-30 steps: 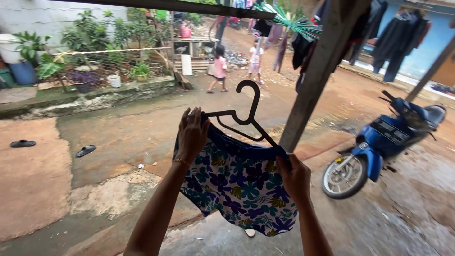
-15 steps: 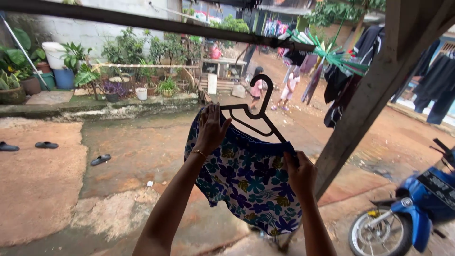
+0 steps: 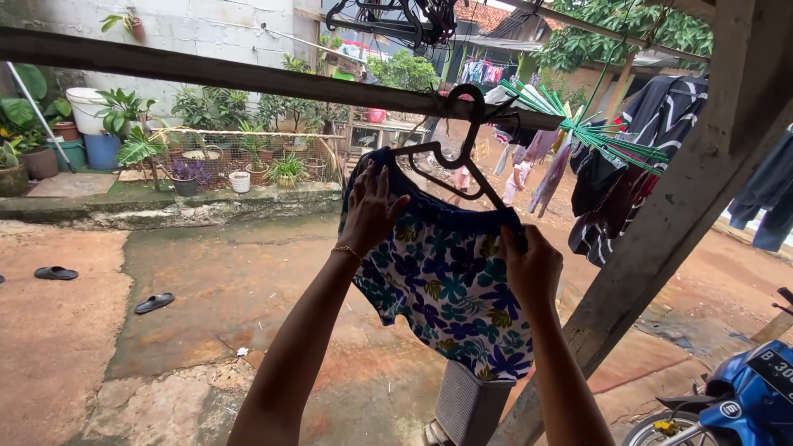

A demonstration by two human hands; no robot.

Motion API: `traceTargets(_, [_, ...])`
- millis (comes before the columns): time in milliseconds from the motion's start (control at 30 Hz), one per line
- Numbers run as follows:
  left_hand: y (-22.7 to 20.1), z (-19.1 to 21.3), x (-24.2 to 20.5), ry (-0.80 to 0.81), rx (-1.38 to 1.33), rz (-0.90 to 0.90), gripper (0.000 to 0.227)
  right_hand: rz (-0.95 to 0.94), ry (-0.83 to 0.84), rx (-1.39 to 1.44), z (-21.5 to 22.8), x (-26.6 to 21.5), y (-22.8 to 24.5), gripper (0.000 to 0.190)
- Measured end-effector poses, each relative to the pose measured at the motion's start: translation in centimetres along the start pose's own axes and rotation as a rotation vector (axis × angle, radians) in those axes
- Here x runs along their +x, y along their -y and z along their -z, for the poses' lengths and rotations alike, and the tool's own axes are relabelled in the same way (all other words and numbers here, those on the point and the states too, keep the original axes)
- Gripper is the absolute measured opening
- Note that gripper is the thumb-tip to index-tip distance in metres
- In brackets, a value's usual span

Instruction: Hanging clothes on a clothesline using hangers

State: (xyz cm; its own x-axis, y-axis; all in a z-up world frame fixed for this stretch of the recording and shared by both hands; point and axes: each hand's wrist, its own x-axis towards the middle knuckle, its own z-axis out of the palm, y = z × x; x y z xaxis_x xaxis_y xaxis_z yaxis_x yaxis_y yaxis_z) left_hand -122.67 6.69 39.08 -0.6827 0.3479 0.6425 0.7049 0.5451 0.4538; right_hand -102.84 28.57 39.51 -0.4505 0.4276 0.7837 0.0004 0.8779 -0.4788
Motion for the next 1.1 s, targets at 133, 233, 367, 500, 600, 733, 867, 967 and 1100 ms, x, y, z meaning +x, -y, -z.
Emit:
traceTargets(133, [-0.5,-0.3,1.5,0.041,-0.022,-0.020,0.090,0.000,-0.035,-0.015,-0.1,1.9,1.1,0.037])
traceTargets(233, [-1.0,-0.6,2.6,0.004,-0.083,-0.042,0.089,0.001,-0.078,-0.052,-0.6,2.6,0.8,0.038])
traceTargets(367, [-1.4,-0.7,4.0,0.023,-0.101,-0.093,0.091,-0.042,-0.030,-0.109,-0.5,2.3,-0.2,0.036])
traceTargets(500, [-1.2,-0.6,6.5,-0.013,-0.072,-0.124,0.085,-0.028,-0.025,-0.153,0.0,2.7,0.8,0.035])
traceTargets(600, [-0.6,-1.2,8.4,-0.001,-0.067,-0.159,0.083,-0.009,-0.034,-0.183,-0.2,3.4,0.1,0.038])
traceTargets(733, [0.5,-2.9,10.4,-0.021,-0.023,-0.182,0.074,0.027,-0.051,-0.156,-0.2,3.8,1.1,0.032])
traceTargets(867, [1.7,-3.3,11.2,-0.070,-0.082,-0.191,0.072,0.026,-0.062,-0.109,-1.7,4.1,0.8,0.029])
traceTargets(967, [2.8,-4.1,12.2,-0.129,-0.054,-0.206,0.063,0.039,-0.068,-0.102,-2.8,4.5,-0.7,0.030])
traceTargets(1100, [4.2,-4.5,12.1,-0.143,-0.030,-0.224,0.047,0.033,-0.036,-0.059,-2.9,3.7,-0.4,0.036])
